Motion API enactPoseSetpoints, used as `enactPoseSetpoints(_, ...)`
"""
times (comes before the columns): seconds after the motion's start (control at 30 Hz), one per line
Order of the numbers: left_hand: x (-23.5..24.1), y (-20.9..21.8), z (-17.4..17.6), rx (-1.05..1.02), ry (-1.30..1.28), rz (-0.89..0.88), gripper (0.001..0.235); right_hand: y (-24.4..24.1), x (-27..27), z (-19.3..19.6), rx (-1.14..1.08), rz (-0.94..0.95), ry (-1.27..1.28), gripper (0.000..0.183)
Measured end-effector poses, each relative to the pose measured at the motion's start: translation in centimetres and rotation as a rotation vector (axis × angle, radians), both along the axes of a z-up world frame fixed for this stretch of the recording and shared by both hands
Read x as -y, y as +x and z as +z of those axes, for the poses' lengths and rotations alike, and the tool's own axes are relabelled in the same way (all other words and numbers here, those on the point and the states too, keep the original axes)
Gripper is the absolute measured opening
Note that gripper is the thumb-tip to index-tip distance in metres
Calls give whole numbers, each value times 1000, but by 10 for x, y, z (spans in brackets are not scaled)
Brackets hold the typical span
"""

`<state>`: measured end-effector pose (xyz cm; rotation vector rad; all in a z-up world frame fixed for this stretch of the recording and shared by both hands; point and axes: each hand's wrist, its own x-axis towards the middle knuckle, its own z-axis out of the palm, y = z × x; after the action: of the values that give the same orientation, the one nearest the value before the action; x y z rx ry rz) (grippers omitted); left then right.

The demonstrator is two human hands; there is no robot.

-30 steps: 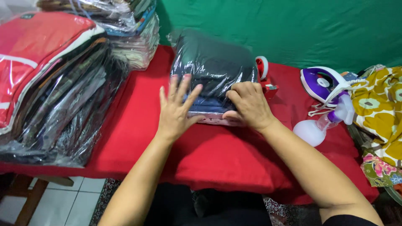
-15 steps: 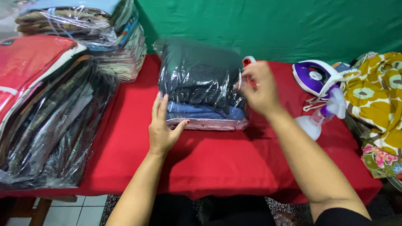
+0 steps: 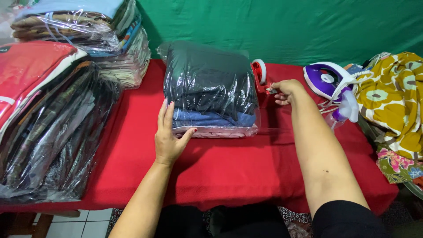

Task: Sealing a plastic bag containing folded clothes using tape and a ruler.

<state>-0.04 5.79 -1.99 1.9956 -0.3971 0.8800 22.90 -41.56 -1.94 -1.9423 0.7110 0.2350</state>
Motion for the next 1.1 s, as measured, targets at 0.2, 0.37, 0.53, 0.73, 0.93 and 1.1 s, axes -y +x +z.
enactPoseSetpoints(0.2,-1,-1,0,-6,-10,-8,97,-15,-2,12,62,-36,190,15)
enactPoseSetpoints(0.37,-1,-1,-2,6,14,3,97,-48,13,4,270,-13,445,15)
enactPoseSetpoints(0.53,0,-1,-1,-18,29,-4,96,-64,17,-17,408,22,608,16)
enactPoseSetpoints(0.73,1,-2,-1,-42,43,3,95,-64,9,-53,461,17,646,14)
enactPoseSetpoints(0.93,-2,-1,-5,-70,32,4,95,-51,14,-73,453,-17,625,12)
enactPoseSetpoints(1.1,-2,-2,-4,-91,-11,-33,95,-65,10,-54,410,-16,458,8)
